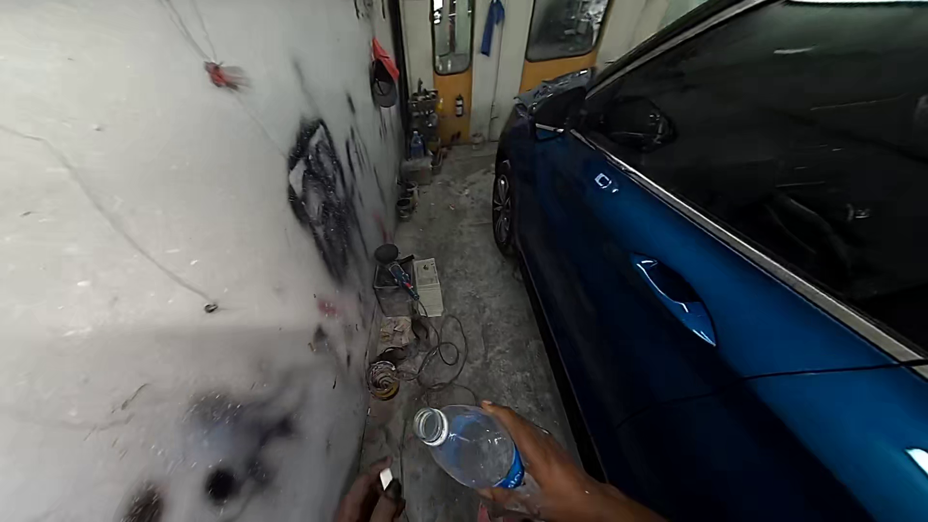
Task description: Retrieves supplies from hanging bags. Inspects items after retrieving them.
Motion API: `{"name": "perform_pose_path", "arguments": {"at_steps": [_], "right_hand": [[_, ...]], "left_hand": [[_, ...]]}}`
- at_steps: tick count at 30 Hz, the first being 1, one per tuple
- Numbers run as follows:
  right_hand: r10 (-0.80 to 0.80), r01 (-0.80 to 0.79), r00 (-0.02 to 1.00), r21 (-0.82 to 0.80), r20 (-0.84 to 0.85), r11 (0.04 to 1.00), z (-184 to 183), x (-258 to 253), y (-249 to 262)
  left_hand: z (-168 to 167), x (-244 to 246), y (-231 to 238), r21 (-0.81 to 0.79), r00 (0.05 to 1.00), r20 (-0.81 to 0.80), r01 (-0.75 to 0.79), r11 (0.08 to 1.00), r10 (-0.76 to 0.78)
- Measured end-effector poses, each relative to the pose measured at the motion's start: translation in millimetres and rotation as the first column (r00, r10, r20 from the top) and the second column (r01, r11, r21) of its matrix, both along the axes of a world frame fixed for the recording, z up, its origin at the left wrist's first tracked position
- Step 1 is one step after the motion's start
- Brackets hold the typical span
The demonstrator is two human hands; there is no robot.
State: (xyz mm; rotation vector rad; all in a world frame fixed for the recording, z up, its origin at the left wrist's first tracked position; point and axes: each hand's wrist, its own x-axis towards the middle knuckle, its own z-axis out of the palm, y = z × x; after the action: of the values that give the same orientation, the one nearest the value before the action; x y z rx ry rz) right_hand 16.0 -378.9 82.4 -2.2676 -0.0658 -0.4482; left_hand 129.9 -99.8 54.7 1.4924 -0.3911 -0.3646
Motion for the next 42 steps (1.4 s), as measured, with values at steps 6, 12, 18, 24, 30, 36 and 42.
{"name": "perform_pose_path", "arguments": {"at_steps": [6, 12, 18, 24, 30, 36, 42], "right_hand": [[-0.184, 0.175, 0.976, -0.085, -0.113, 0.981, -18.7, 44.2, -74.3], [-0.175, 0.178, 0.964, -0.005, -0.201, 0.984, -35.3, 128.0, -185.4], [-0.104, 0.107, 0.975, 0.002, -0.195, 0.994, -10.7, 233.7, -309.0], [-0.145, 0.135, 0.970, -0.063, -0.194, 0.989, -7.1, 332.0, -409.9], [-0.188, 0.162, 0.950, -0.120, -0.250, 0.979, -24.2, 441.6, -520.8], [-0.322, 0.301, 0.898, -0.116, -0.299, 0.946, -34.0, 590.6, -637.7], [-0.349, 0.374, 0.873, 0.008, -0.340, 0.927, -10.3, 732.7, -741.0]], "left_hand": [[87.8, 113.5, -132.8, -0.003, 0.892, 0.381, 0.264, 0.965, -0.243], [88.6, 201.3, -269.1, 0.372, 0.792, 0.482, 0.201, 0.906, -0.374], [106.3, 303.2, -379.4, 0.431, 0.787, 0.529, 0.072, 0.900, -0.317], [110.6, 404.7, -480.2, 0.403, 0.817, 0.442, 0.189, 0.895, -0.372], [75.4, 536.2, -603.2, 0.418, 0.800, 0.409, 0.263, 0.869, -0.439], [64.5, 721.1, -753.4, 0.540, 0.637, 0.383, 0.433, 0.721, -0.669], [114.7, 886.9, -881.4, 0.600, 0.317, 0.366, 0.638, 0.483, -0.875]]}}
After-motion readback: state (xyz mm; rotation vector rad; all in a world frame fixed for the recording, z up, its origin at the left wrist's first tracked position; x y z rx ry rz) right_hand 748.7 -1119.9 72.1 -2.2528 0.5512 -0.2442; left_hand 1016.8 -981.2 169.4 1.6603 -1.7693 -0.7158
